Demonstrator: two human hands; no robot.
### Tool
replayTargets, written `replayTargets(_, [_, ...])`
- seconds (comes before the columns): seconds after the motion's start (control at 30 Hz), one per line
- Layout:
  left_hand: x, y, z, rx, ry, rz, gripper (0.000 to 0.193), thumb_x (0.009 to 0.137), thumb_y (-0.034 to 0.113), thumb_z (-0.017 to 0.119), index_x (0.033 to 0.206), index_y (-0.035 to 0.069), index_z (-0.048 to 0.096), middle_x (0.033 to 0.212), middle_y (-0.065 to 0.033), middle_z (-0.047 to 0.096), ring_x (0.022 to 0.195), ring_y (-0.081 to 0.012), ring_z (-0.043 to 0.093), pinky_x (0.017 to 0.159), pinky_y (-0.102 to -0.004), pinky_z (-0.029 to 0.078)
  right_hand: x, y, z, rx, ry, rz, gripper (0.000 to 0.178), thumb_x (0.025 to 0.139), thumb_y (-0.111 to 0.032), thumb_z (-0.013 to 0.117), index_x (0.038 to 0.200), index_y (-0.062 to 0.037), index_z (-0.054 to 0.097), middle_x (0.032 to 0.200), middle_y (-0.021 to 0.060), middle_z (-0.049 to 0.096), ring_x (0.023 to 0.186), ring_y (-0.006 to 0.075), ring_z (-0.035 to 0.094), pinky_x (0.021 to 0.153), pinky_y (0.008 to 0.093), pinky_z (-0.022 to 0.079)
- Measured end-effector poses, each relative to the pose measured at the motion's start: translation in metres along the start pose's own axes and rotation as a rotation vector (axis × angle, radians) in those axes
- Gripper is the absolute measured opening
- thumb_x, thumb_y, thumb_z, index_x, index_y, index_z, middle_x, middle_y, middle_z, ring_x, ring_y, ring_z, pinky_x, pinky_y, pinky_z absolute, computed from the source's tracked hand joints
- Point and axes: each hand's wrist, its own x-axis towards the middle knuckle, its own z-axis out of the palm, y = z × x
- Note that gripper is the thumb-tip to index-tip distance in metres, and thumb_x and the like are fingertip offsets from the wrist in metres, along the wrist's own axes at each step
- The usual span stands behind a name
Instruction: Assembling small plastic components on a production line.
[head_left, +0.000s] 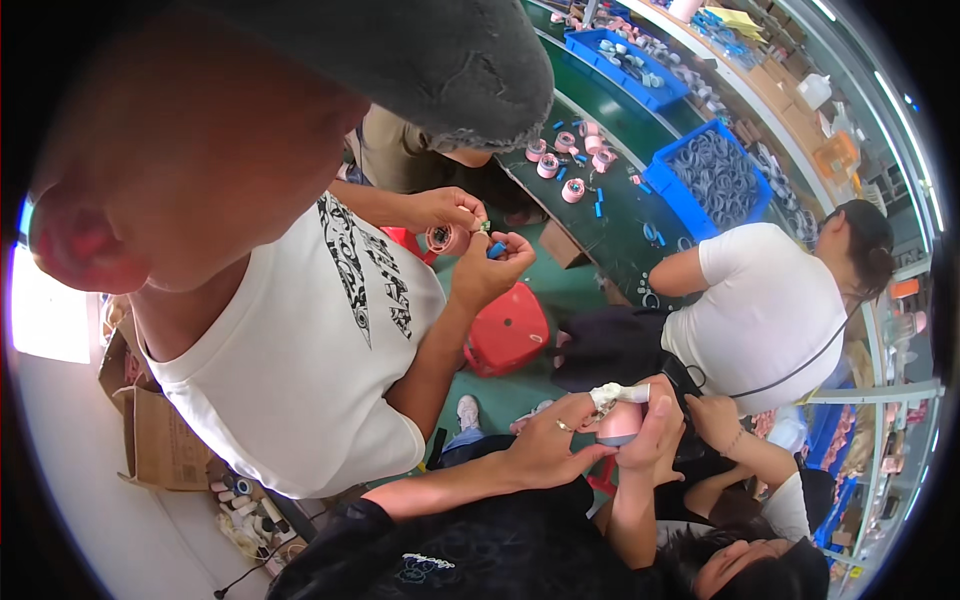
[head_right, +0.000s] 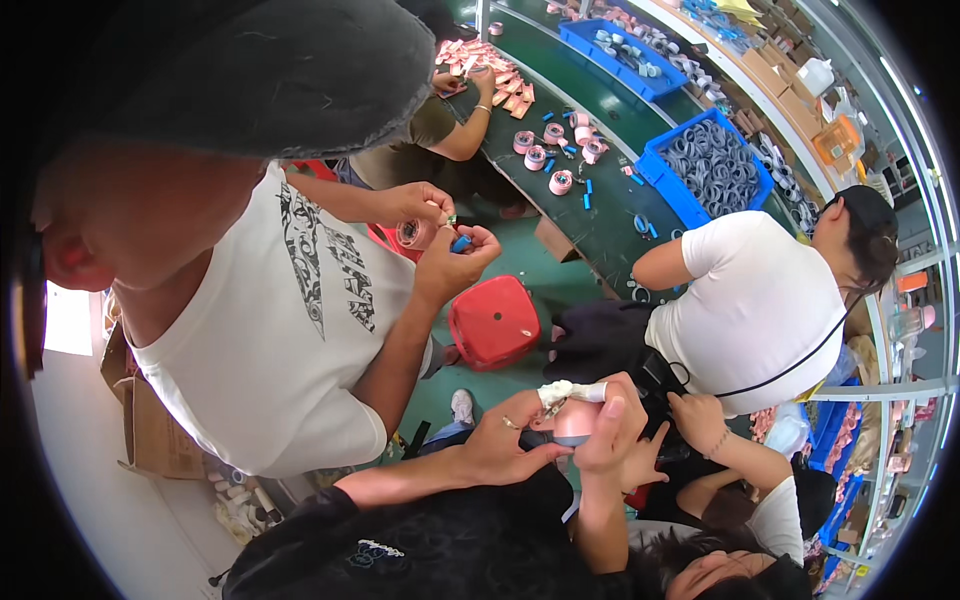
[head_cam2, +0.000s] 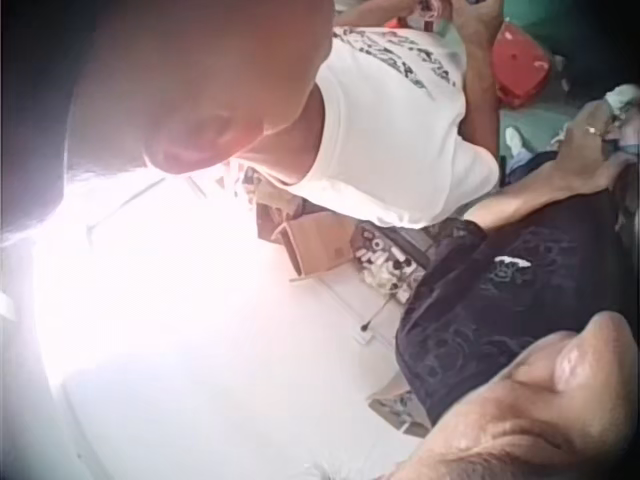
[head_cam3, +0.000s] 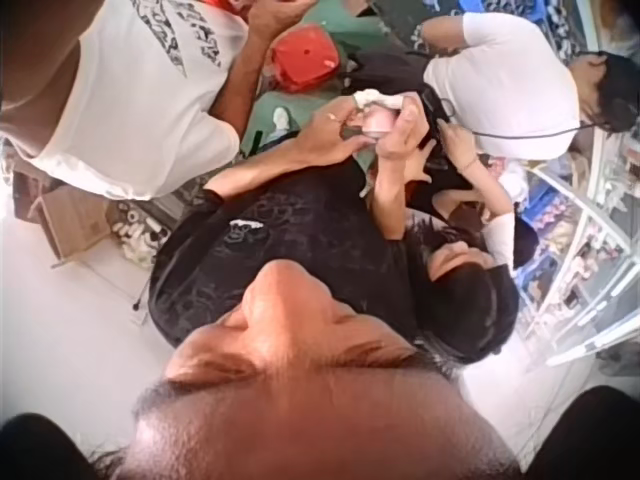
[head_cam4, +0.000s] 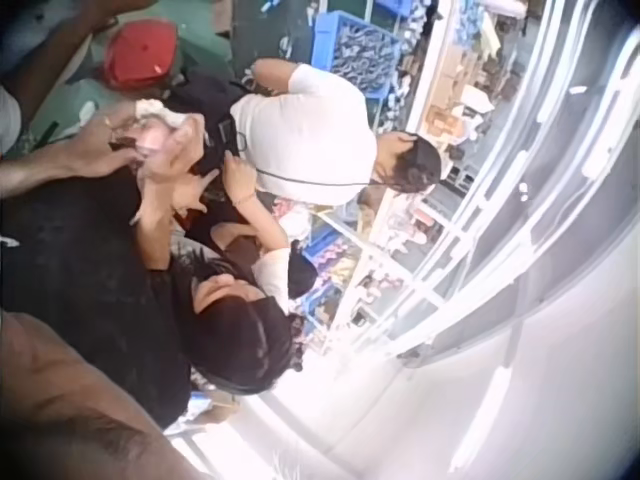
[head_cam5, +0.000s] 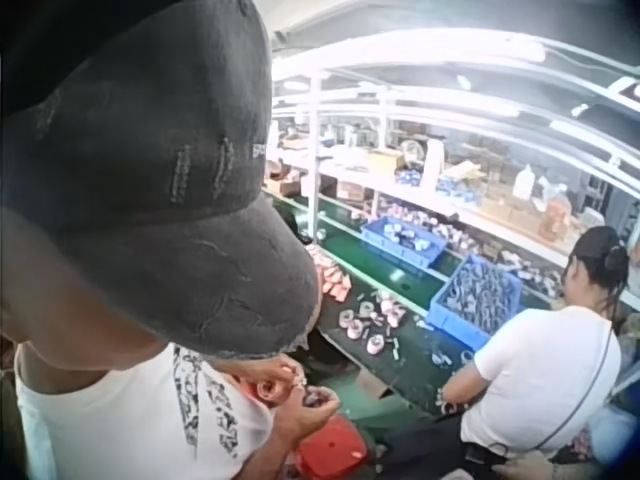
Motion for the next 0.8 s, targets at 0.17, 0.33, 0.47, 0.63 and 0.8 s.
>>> replayTargets(0.17, [0.008,-0.003,-0.006,0.027,0.129,0.168,0.074,0.078,0.019,0.084,0.140,0.000,0.048,0.115,-0.0164,0.064,0.098,-0.0283,0.067,0.086,-0.0354,0.053,0.000,-0.010,0.022,0.453,0.185,0.343,0.056,0.103,-0.039,0.028,0.083,0.0033,0.059,0.080,0.0084,0.057,0.072,0.0161,0.056,0.065,0.0299,0.044])
replayTargets(0.33, [-0.004,0.003,-0.003,0.017,0.082,0.025,0.072,0.078,0.020,0.084,0.138,-0.001,0.050,0.115,-0.0160,0.065,0.102,-0.0269,0.067,0.088,-0.0347,0.053,-0.007,0.010,0.020,0.547,0.181,0.328,0.056,0.105,-0.040,0.027,0.085,0.0027,0.058,0.080,0.0091,0.057,0.071,0.0164,0.057,0.066,0.0279,0.046])
replayTargets(0.47, [0.002,-0.003,-0.005,0.001,0.124,0.114,0.073,0.080,0.018,0.084,0.140,-0.001,0.045,0.121,-0.0156,0.063,0.111,-0.0235,0.064,0.094,-0.0344,0.051,-0.001,0.004,0.026,0.612,0.182,0.371,0.055,0.105,-0.039,0.028,0.088,0.0017,0.059,0.082,0.0090,0.059,0.072,0.0169,0.059,0.068,0.0297,0.048])
replayTargets(0.63, [0.000,-0.022,-0.002,-0.260,0.203,0.140,0.080,0.082,0.012,0.083,0.143,-0.001,0.033,0.133,-0.0168,0.055,0.122,-0.0221,0.057,0.102,-0.0361,0.047,0.000,-0.015,0.048,0.889,0.306,0.623,0.049,0.103,-0.040,0.033,0.098,-0.0007,0.061,0.087,0.0129,0.066,0.078,0.0212,0.065,0.074,0.0324,0.053])
replayTargets(0.8, [-0.004,-0.014,-0.006,-0.167,0.175,0.099,0.083,0.080,0.012,0.084,0.144,-0.002,0.032,0.134,-0.0176,0.052,0.126,-0.0233,0.053,0.104,-0.0368,0.045,0.008,-0.022,0.054,0.981,0.332,0.590,0.046,0.101,-0.038,0.036,0.095,-0.0004,0.062,0.082,0.0148,0.067,0.073,0.0235,0.065,0.071,0.0346,0.054])
